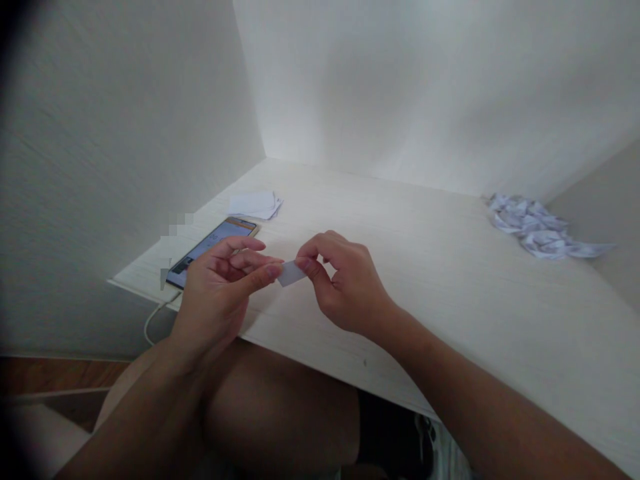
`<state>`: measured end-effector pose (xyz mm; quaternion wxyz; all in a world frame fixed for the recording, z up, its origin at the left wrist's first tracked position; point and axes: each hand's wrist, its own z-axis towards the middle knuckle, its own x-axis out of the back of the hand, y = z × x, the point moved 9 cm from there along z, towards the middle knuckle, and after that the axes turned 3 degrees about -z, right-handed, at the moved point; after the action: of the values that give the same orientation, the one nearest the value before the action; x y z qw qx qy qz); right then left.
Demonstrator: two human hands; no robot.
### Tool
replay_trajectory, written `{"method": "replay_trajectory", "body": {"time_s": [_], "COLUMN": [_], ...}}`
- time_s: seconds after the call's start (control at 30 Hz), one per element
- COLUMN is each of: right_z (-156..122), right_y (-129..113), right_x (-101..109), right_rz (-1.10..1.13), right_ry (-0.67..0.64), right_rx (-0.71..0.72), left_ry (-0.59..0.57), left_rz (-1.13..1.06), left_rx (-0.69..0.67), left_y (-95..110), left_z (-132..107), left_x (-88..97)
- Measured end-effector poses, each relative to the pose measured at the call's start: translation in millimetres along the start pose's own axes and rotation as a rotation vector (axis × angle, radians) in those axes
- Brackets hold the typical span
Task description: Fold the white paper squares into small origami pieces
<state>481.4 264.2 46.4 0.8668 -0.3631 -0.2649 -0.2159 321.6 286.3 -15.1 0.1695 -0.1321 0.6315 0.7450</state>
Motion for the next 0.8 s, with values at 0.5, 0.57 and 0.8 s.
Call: {"method": "replay_trajectory", "body": {"time_s": [0.5, 0.57, 0.8], "right_z": [-2, -2, -2], "right_y": [16, 17, 14], "right_x": [-16, -18, -14], "right_rz": [-0.02, -0.03, -0.066], "right_ry": [-0.163, -0.169, -0.127], "right_rx": [-0.118, -0.12, -0.083], "left_ry": [0.041, 0.041, 0.032], "left_rz": [0.059, 0.061, 0.055], "left_rx": [0.006, 0.002, 0.009], "left_y": [2, 1, 0], "left_z": [4, 5, 4], "left_x": [4.8, 5.5, 4.4]}}
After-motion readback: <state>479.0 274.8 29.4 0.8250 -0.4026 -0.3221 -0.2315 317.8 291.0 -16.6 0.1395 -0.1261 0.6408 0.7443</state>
